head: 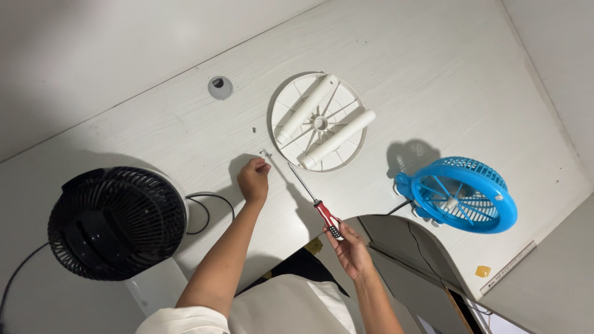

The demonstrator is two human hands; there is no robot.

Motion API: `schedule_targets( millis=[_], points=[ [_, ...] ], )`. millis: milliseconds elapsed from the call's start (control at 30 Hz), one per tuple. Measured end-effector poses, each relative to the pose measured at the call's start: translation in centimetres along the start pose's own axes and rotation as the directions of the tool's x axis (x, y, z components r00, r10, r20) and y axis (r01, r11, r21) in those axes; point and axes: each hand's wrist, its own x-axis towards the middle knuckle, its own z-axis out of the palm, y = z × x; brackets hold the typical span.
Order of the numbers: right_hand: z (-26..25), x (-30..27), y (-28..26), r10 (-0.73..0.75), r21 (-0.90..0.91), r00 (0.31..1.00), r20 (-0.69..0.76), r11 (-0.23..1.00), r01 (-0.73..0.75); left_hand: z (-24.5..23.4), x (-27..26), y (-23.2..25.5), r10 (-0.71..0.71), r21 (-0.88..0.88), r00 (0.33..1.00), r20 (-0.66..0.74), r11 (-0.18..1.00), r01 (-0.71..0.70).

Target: The person disassembles a small electric fan on a white table. They use a screwdriver to remove screws from the front grille, detach the grille, and then remove the fan blade from the motor housing. The components are placed on the table.

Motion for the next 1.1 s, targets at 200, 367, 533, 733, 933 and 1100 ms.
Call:
schedule_targets(
  millis=[200, 367, 533, 733, 933, 1100],
  points=[
    [0.2, -0.1, 0.1, 0.009, -0.033, 1.0, 0.015, 0.999, -0.009, -1.6, -0.3, 0.1, -0.025, -0.071, 1.0, 0.015, 0.997, 0.026],
    [0.9, -0.5, 0.7, -0.004, -0.044, 0.999, 0.037, 0.999, 0.005, -7.5, -3.9, 2.4, 0.155, -0.007, 0.986, -0.053, 0.988, -0.156],
    [2.9, -1.0, 1.4, -0.016, -0.13, 0.995, 0.094, 0.991, 0.028, -16.1, -8.2, 4.4, 0.475, 0.283, 0.847, -0.239, 0.868, -0.407],
    [6.5, -1.4, 2.2, -0.111, -0.228, 0.97, 0.216, 0.96, 0.161, -24.9, -8.9, 3.9, 0.363, 0.519, 0.8, -0.477, 0.852, -0.077],
    [11.8, -1.7, 1.7, -0.334, -0.24, 0.881, 0.336, 0.874, 0.423, -28.3, -6.7, 1.7, 0.138, 0.508, 0.892, -0.431, 0.854, 0.113],
    [16.3, -4.4, 0.8, -0.493, -0.375, 0.8, 0.342, 0.709, 0.598, -30.2, -6.4, 0.1, 0.25, 0.573, 0.923, -0.293, 0.819, -0.04]
  ],
)
